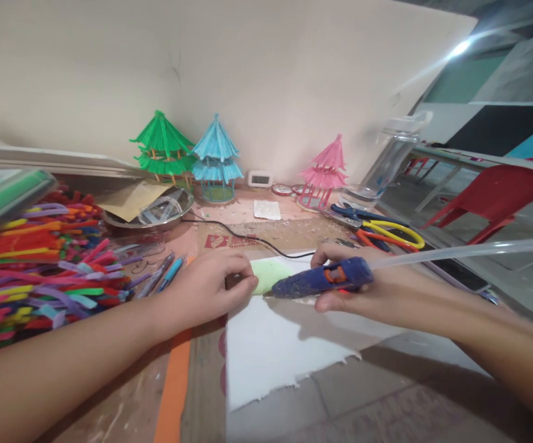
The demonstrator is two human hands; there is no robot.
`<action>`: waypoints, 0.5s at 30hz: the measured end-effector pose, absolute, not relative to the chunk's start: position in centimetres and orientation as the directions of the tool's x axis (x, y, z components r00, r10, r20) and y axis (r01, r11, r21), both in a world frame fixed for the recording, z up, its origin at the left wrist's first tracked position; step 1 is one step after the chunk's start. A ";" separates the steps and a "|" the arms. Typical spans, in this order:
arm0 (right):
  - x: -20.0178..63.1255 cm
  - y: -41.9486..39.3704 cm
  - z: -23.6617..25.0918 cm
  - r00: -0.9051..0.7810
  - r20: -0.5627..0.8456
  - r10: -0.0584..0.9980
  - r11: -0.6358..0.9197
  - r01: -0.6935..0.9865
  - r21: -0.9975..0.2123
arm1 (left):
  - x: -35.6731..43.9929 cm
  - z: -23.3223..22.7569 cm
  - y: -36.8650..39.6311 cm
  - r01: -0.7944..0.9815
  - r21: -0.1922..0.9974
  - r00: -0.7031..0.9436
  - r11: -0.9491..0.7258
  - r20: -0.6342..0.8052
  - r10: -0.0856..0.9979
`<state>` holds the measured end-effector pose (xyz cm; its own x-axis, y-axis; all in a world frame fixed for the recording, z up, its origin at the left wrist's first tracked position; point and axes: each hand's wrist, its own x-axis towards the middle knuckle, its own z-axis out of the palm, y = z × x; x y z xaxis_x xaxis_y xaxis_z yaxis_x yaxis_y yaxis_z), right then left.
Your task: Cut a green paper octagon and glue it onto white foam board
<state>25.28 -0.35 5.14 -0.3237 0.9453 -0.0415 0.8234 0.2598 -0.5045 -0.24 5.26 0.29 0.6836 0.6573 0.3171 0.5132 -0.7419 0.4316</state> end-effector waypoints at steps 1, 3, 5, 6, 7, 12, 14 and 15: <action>25.3 -0.3 4.9 -0.315 -0.040 0.948 0.254 0.827 -0.501 | -0.2 0.3 5.3 0.513 0.432 0.683 -0.742 0.318 0.657; 25.3 -0.2 4.6 -0.312 -0.037 0.949 0.252 0.828 -0.500 | -0.2 0.3 5.2 0.514 0.436 0.682 -0.739 0.315 0.660; 25.2 -0.1 4.5 -0.322 -0.036 0.946 0.260 0.823 -0.505 | -0.2 0.3 5.3 0.517 0.437 0.681 -0.736 0.311 0.663; 25.2 -0.2 4.5 -0.320 -0.029 0.947 0.263 0.824 -0.501 | -0.2 0.3 5.3 0.518 0.435 0.682 -0.737 0.310 0.663; 25.1 -0.2 4.6 -0.317 -0.016 0.948 0.268 0.827 -0.493 | -0.2 0.3 5.3 0.518 0.432 0.683 -0.738 0.311 0.661; 25.2 -0.3 5.3 -0.341 -0.020 0.940 0.289 0.824 -0.487 | -0.2 0.2 5.3 0.520 0.422 0.685 -0.743 0.314 0.658; 25.4 -0.2 5.5 -0.342 -0.016 0.940 0.292 0.823 -0.487 | -0.2 0.2 5.3 0.522 0.423 0.682 -0.740 0.313 0.661; 25.5 -0.2 5.5 -0.337 -0.008 0.941 0.292 0.826 -0.481 | -0.3 0.2 5.3 0.522 0.425 0.682 -0.739 0.313 0.661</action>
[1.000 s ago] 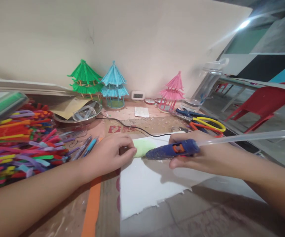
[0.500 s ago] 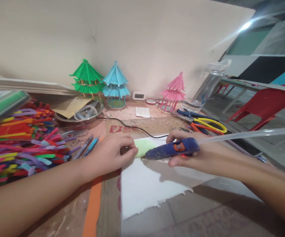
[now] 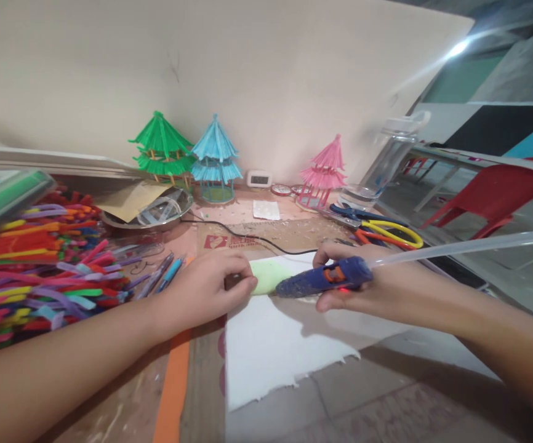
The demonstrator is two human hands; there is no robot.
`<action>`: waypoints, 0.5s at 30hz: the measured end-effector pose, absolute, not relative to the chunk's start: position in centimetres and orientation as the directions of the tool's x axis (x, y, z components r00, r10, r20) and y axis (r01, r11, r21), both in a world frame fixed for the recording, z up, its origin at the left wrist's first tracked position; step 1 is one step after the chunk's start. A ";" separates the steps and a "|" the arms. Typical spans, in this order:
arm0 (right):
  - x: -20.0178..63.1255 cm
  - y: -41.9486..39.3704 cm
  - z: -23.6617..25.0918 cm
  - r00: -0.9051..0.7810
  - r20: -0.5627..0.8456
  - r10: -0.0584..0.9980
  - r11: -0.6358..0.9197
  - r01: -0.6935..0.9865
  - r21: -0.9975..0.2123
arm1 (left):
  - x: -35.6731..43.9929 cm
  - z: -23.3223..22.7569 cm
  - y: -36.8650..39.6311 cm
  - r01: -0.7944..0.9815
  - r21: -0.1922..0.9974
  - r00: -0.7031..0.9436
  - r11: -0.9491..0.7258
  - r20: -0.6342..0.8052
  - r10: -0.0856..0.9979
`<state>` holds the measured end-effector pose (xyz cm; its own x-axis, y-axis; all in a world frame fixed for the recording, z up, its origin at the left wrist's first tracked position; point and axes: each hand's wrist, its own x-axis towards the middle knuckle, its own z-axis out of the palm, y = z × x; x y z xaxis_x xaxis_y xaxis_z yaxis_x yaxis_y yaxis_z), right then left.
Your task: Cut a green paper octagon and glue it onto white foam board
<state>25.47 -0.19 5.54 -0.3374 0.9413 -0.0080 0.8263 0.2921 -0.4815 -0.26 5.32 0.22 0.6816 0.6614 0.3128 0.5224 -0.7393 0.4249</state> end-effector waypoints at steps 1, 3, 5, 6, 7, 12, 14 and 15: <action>25.6 -0.1 5.6 -0.335 -0.005 0.942 0.293 0.830 -0.475 | -0.3 0.2 5.3 0.521 0.426 0.681 -0.740 0.314 0.661; 25.9 0.0 5.5 -0.340 -0.006 0.941 0.298 0.835 -0.463 | -0.3 0.2 5.3 0.518 0.429 0.679 -0.740 0.320 0.660; 26.1 0.1 5.5 -0.347 -0.009 0.938 0.306 0.839 -0.449 | -0.3 0.2 5.3 0.512 0.435 0.680 -0.740 0.321 0.659; 26.2 0.2 5.5 -0.348 -0.013 0.937 0.306 0.843 -0.443 | -0.2 0.2 5.3 0.510 0.440 0.679 -0.739 0.321 0.660; 26.3 0.2 5.5 -0.346 -0.013 0.938 0.307 0.846 -0.435 | -0.2 0.3 5.3 0.510 0.444 0.679 -0.737 0.318 0.661; 26.4 -0.1 5.8 -0.316 -0.006 0.949 0.290 0.876 -0.385 | -0.2 0.3 5.3 0.510 0.447 0.682 -0.735 0.311 0.662; 26.4 -0.2 6.0 -0.307 -0.006 0.952 0.284 0.888 -0.362 | -0.2 0.3 5.2 0.514 0.447 0.679 -0.732 0.309 0.666; 26.4 -0.3 6.1 -0.305 -0.002 0.952 0.285 0.892 -0.351 | -0.2 0.3 5.2 0.516 0.448 0.677 -0.730 0.308 0.668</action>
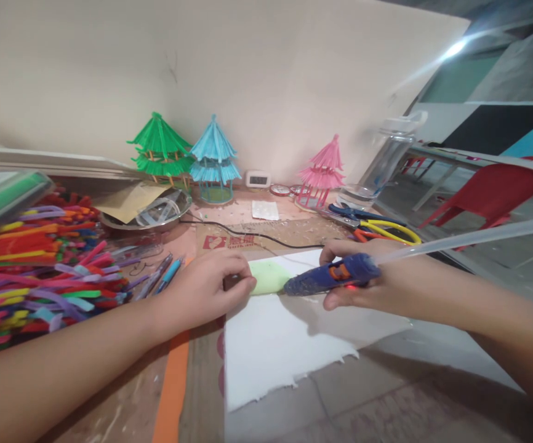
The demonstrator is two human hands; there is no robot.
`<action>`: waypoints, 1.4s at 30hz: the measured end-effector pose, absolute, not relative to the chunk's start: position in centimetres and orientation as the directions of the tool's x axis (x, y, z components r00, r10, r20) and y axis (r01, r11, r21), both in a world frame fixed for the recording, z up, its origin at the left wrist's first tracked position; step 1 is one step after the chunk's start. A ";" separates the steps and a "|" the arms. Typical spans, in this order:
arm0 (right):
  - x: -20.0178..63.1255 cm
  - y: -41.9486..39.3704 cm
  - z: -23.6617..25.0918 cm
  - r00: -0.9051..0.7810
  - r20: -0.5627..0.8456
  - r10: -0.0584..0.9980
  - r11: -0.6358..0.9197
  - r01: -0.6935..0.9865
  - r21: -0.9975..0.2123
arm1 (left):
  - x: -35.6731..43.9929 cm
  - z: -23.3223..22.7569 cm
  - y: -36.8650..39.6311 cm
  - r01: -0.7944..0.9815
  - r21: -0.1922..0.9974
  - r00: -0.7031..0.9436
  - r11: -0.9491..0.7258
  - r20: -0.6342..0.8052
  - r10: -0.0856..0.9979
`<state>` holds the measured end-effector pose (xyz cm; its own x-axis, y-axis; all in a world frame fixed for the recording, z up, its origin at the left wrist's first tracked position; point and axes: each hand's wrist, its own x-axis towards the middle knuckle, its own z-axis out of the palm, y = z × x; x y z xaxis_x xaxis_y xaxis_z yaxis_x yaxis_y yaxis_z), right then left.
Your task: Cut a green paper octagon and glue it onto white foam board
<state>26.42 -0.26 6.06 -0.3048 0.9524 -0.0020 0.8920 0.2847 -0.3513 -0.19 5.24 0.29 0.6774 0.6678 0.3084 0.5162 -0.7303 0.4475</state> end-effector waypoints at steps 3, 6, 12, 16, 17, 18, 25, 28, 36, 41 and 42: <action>26.5 -0.3 6.1 -0.312 0.024 0.950 0.302 0.895 -0.327 | -0.2 0.3 5.2 0.517 0.446 0.677 -0.730 0.308 0.668; 26.7 -0.2 6.0 -0.333 0.037 0.942 0.328 0.895 -0.301 | -0.2 0.3 5.3 0.517 0.449 0.678 -0.729 0.305 0.668; 27.0 0.0 6.4 -0.409 0.051 0.911 0.405 0.867 -0.289 | -0.2 0.2 5.3 0.509 0.457 0.675 -0.730 0.314 0.668; 28.0 1.0 7.0 -0.511 -0.054 0.858 0.455 0.803 -0.384 | -0.2 0.2 5.2 0.519 0.445 0.668 -0.730 0.321 0.671; 28.4 1.5 7.0 -0.536 -0.076 0.841 0.457 0.778 -0.432 | -0.2 0.3 5.2 0.522 0.442 0.668 -0.729 0.320 0.672; 28.9 2.1 6.8 -0.551 -0.092 0.829 0.446 0.752 -0.485 | -0.2 0.3 5.2 0.522 0.441 0.669 -0.730 0.319 0.671; 31.8 5.7 4.8 -0.536 0.101 0.838 0.376 0.433 -0.819 | -0.3 0.3 5.2 0.497 0.447 0.672 -0.744 0.343 0.656; 31.4 6.6 4.1 -0.274 0.237 0.932 0.317 0.299 -0.900 | -0.3 0.3 5.1 0.494 0.442 0.665 -0.749 0.362 0.653; 29.0 12.7 4.8 0.021 0.223 0.975 0.172 0.570 -0.804 | -0.4 0.2 5.0 0.493 0.431 0.667 -0.756 0.370 0.646; 27.4 17.4 3.8 0.016 0.161 0.987 0.107 0.682 -0.723 | -0.6 0.5 4.8 0.446 0.470 0.689 -0.762 0.363 0.627; 27.0 18.1 3.3 0.007 0.152 0.988 0.105 0.693 -0.714 | -0.6 0.6 4.8 0.432 0.493 0.693 -0.755 0.354 0.628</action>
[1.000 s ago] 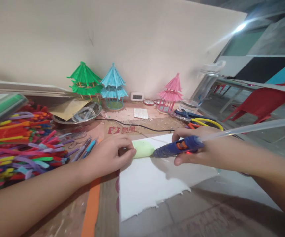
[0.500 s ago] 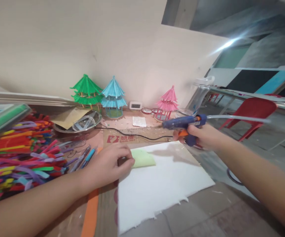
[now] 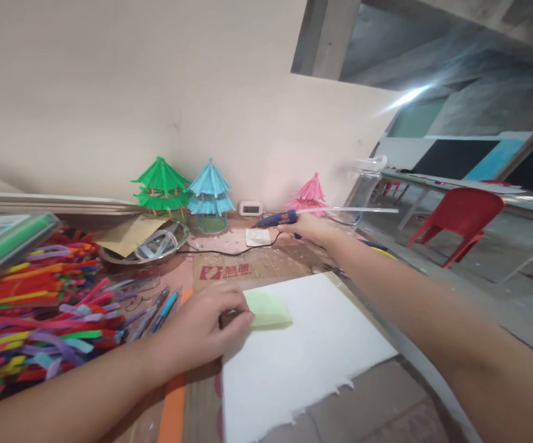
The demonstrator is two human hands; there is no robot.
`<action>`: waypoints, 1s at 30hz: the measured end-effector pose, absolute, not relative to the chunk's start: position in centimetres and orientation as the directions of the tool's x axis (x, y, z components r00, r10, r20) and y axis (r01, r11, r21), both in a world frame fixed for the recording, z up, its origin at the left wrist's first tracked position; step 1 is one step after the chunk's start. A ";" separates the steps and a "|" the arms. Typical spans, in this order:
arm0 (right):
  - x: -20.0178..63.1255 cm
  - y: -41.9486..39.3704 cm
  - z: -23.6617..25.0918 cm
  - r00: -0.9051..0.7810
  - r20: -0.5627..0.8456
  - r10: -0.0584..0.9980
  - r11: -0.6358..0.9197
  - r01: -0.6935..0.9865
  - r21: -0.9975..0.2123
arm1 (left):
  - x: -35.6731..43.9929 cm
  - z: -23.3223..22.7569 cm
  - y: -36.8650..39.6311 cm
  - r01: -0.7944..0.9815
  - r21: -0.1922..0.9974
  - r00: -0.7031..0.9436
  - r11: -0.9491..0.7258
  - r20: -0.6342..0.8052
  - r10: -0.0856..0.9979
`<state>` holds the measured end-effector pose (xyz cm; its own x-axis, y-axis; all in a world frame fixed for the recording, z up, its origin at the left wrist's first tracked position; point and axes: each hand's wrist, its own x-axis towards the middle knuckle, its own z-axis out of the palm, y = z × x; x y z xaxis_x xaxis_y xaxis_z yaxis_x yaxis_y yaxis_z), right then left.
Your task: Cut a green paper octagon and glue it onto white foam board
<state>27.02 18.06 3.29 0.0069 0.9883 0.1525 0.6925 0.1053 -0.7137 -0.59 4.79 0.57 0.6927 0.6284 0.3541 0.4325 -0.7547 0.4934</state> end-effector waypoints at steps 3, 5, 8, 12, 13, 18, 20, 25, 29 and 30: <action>26.3 19.3 1.9 -0.021 0.142 0.990 0.113 0.722 -0.683 | -0.5 0.6 4.8 0.409 0.568 0.692 -0.715 0.318 0.648; 26.2 19.5 1.2 -0.035 0.145 0.989 0.122 0.745 -0.656 | -0.5 0.4 4.9 0.404 0.581 0.692 -0.707 0.311 0.652; 26.6 19.3 1.0 -0.049 0.145 0.988 0.126 0.794 -0.595 | -0.4 0.0 4.9 0.385 0.547 0.702 -0.744 0.350 0.620; 27.2 18.3 1.5 -0.040 0.135 0.990 0.100 0.876 -0.471 | -0.6 -0.4 4.7 0.390 0.485 0.713 -0.783 0.378 0.590; 27.3 18.0 1.7 -0.034 0.138 0.990 0.092 0.896 -0.435 | -0.7 -0.3 4.6 0.398 0.470 0.722 -0.788 0.369 0.585; 27.5 15.7 2.7 -0.033 0.179 0.983 0.075 0.970 -0.232 | -0.7 -0.1 4.4 0.407 0.382 0.763 -0.830 0.357 0.539; 27.5 13.9 3.0 -0.063 0.177 0.982 0.091 0.984 -0.155 | -0.7 -0.1 4.3 0.403 0.340 0.772 -0.849 0.371 0.516; 26.8 8.1 3.1 -0.200 0.183 0.963 0.209 0.977 -0.032 | -0.7 -0.1 4.2 0.351 0.265 0.791 -0.898 0.430 0.436; 26.2 6.6 2.9 -0.273 0.256 0.927 0.298 0.952 -0.064 | -0.6 0.0 4.1 0.337 0.293 0.795 -0.895 0.420 0.437; 26.2 7.0 2.9 -0.269 0.290 0.919 0.305 0.948 -0.086 | -0.6 0.1 4.1 0.343 0.309 0.795 -0.887 0.408 0.449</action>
<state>26.17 6.98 2.90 -0.2688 0.9185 0.2899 0.9485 0.3048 -0.0863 -0.58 4.09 0.05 0.7948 0.4494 0.4079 0.3431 -0.8870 0.3090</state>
